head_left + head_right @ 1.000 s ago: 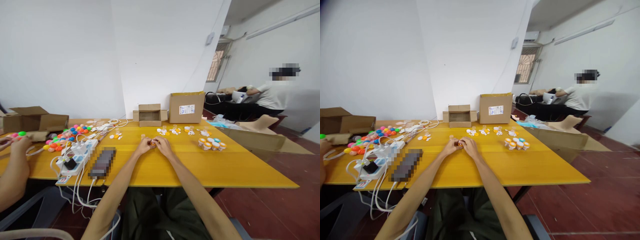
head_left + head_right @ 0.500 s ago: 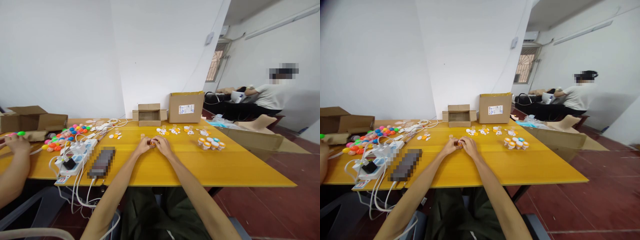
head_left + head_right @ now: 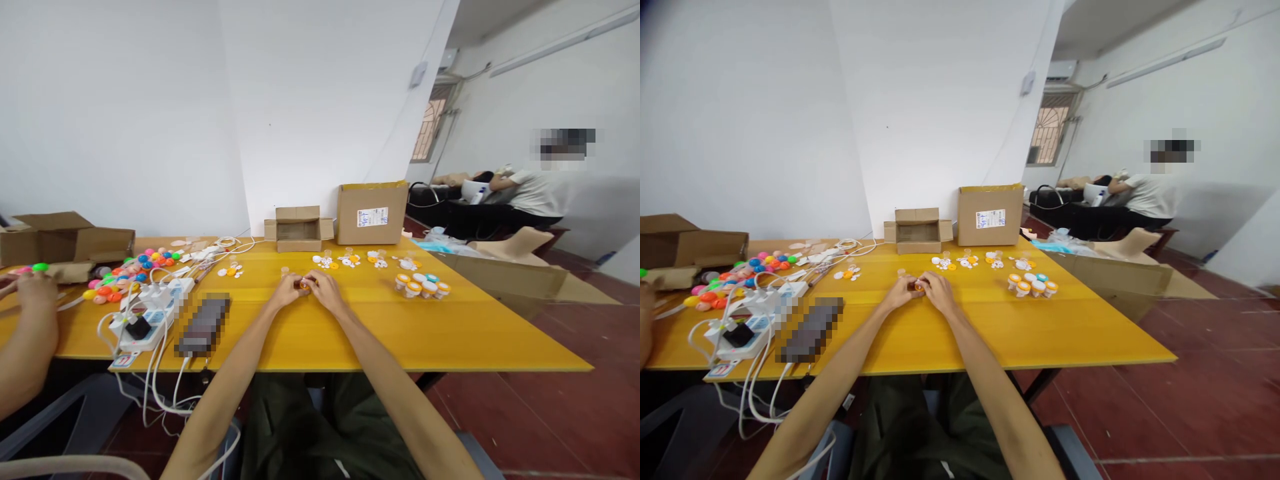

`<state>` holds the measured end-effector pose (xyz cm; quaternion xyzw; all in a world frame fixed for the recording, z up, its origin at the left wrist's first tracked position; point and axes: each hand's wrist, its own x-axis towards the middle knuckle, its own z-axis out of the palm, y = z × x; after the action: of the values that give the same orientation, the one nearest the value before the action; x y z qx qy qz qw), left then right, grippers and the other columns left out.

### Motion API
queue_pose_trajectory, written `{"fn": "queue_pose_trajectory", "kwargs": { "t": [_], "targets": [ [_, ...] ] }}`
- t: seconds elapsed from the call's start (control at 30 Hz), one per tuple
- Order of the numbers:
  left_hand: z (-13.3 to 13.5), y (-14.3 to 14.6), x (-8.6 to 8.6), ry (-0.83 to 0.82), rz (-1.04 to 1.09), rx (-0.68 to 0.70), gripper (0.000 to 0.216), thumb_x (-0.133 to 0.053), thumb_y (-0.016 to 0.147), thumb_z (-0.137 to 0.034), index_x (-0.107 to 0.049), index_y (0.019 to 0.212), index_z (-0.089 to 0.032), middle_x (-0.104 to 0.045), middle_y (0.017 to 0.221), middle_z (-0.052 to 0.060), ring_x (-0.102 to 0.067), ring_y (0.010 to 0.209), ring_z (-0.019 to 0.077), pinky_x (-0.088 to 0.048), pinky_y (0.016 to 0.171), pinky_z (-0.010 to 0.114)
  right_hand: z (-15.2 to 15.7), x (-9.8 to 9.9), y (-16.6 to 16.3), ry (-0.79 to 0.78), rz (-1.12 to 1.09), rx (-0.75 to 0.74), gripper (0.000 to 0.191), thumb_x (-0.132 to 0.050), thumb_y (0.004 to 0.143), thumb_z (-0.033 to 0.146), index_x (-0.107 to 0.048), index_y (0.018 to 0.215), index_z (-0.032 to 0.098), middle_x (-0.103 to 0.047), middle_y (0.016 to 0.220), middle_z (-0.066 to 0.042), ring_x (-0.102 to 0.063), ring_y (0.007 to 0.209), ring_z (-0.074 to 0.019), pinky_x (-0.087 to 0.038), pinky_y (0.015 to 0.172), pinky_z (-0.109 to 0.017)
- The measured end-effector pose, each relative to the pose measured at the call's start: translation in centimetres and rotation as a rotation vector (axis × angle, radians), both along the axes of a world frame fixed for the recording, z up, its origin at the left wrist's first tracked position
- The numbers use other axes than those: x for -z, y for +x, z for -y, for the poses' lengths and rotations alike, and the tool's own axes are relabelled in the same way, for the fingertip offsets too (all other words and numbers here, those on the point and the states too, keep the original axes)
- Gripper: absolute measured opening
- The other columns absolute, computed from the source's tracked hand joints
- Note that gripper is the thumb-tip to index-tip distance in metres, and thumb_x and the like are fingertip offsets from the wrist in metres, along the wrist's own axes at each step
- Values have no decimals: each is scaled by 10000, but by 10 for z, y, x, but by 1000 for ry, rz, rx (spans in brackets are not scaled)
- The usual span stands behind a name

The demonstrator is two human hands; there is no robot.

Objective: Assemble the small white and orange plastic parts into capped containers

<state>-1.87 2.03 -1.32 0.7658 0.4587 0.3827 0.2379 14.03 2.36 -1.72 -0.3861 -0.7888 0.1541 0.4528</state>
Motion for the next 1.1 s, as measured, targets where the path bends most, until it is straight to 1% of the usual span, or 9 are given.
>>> {"fn": "queue_pose_trajectory", "kwargs": {
  "t": [0.17,0.53,0.67,0.77,0.87,0.93,1.03,1.1],
  "targets": [
    [0,1,-1,9,11,17,156,-685,681,-252,-578,597,-175,-518,629,-35,-492,666,136,-430,676,256,-1,1,0,6,5,1,155,-578,879,302,-667,760,258,-723,815,-22,-648,757,-187,-469,678,-270],
    [2,2,-4,-12,13,6,146,-677,675,-240,-566,609,-173,-497,625,-43,-484,651,129,-419,664,253,1,-2,-2,-9,-1,12,134,-577,864,273,-658,758,261,-727,824,-17,-651,760,-187,-472,678,-275],
    [2,2,-4,-26,40,1,127,-693,664,-229,-588,633,-165,-528,650,-39,-497,653,127,-423,666,256,2,-2,-2,-23,-41,8,140,-579,857,296,-660,749,259,-729,808,-12,-651,750,-185,-477,681,-276],
    [2,2,-4,-53,85,6,109,-712,641,-215,-619,661,-162,-560,668,-36,-512,661,130,-432,681,262,-1,-1,-1,-60,-119,13,187,-558,864,350,-665,747,250,-728,794,-13,-650,741,-188,-485,685,-281],
    [1,1,-4,-90,159,8,119,-738,630,-225,-650,681,-164,-595,681,-27,-537,677,139,-446,706,274,-7,0,1,-135,-232,15,251,-548,860,410,-667,726,235,-727,773,-17,-652,738,-192,-501,710,-296],
    [1,0,-5,-105,228,4,145,-758,628,-247,-684,726,-171,-634,715,-12,-567,714,155,-458,734,286,-10,1,1,-231,-314,-15,292,-560,845,462,-669,712,226,-720,740,-18,-652,718,-192,-516,693,-303],
    [1,-3,-8,-72,319,-39,214,-790,622,-280,-725,805,-191,-692,809,16,-606,818,186,-467,784,301,-13,2,1,-430,-450,-124,346,-616,794,544,-674,706,215,-705,687,-19,-650,652,-186,-534,614,-298],
    [1,-4,-10,-52,367,-66,244,-799,626,-294,-737,844,-203,-713,862,25,-621,872,198,-468,799,303,-12,1,0,-557,-547,-219,363,-666,757,569,-679,714,208,-705,682,-23,-658,635,-179,-552,610,-300]
  ]
}}
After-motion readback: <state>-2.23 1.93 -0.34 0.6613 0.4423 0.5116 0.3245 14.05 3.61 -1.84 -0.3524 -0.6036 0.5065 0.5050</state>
